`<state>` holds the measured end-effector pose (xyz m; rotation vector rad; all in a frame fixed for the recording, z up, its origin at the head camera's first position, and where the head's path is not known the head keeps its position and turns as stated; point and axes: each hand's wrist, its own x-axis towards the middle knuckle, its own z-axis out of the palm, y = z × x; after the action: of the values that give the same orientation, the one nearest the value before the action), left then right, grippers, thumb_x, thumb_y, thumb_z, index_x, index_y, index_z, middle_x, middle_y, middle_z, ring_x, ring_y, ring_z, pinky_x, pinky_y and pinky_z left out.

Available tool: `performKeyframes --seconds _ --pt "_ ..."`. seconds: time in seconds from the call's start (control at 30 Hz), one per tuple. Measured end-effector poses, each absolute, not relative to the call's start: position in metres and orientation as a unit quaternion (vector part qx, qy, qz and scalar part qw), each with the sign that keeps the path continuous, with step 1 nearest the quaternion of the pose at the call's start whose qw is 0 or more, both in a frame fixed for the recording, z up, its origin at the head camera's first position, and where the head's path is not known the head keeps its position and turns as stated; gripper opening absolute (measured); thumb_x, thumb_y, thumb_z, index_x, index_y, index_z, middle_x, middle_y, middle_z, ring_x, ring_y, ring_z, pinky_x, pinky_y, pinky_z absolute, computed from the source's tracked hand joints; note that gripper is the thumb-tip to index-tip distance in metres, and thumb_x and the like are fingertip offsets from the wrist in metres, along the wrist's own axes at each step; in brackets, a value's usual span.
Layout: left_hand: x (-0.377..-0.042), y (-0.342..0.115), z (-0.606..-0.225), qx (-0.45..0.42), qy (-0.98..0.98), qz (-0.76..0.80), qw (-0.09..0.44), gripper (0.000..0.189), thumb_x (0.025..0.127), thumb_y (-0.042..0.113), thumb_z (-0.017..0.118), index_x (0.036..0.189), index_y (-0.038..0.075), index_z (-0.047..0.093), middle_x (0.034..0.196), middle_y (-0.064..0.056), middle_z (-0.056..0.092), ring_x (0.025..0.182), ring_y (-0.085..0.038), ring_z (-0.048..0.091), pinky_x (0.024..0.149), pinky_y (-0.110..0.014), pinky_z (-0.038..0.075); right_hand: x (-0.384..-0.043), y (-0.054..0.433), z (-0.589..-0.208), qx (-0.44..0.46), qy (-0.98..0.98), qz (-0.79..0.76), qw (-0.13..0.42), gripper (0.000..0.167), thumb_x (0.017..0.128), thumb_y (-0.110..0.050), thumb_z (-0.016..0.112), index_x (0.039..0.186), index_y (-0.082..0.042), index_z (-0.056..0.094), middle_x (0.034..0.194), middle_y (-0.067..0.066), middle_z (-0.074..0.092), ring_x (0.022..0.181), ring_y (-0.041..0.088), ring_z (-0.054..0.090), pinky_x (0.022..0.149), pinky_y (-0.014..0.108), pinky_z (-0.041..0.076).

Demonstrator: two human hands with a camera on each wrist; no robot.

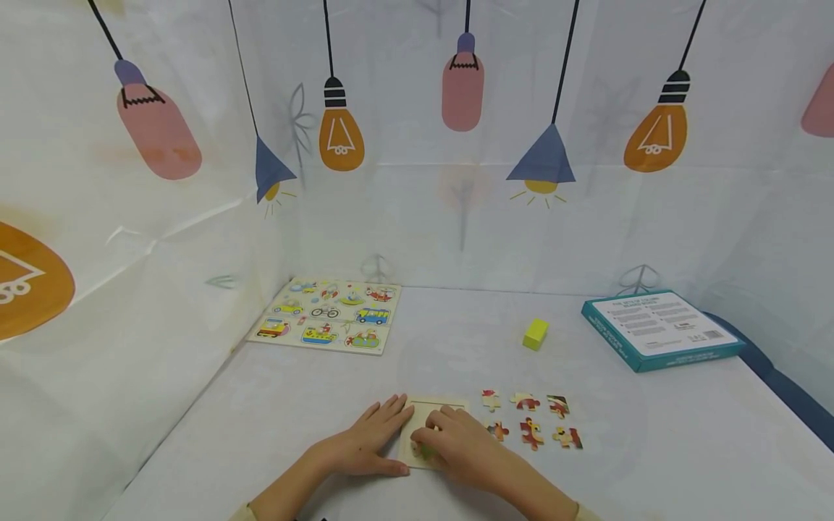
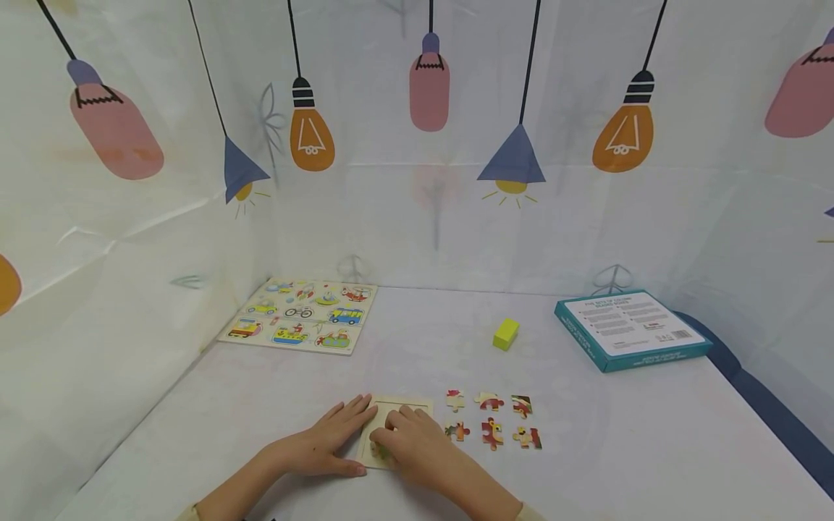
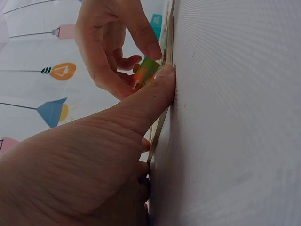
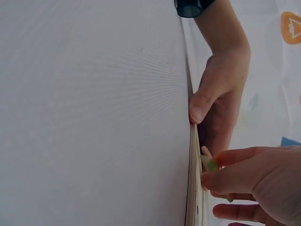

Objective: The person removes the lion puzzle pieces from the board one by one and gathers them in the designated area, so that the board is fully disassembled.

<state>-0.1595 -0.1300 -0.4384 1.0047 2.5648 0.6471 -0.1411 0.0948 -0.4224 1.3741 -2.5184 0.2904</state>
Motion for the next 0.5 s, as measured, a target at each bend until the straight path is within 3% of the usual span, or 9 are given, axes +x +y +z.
performKeyframes --seconds 0.5 --pt "-0.159 -0.13 -0.439 0.355 0.896 0.222 0.149 0.09 0.081 0.057 0.057 0.146 0.006 0.02 0.152 -0.015 0.01 0.139 -0.027 0.005 0.109 -0.051 0.006 -0.14 0.106 -0.419 0.443 -0.883 0.123 0.096 0.036 0.074 -0.015 0.074 0.108 -0.018 0.063 0.089 -0.011 0.056 0.081 0.006 0.05 0.072 0.023 0.044"
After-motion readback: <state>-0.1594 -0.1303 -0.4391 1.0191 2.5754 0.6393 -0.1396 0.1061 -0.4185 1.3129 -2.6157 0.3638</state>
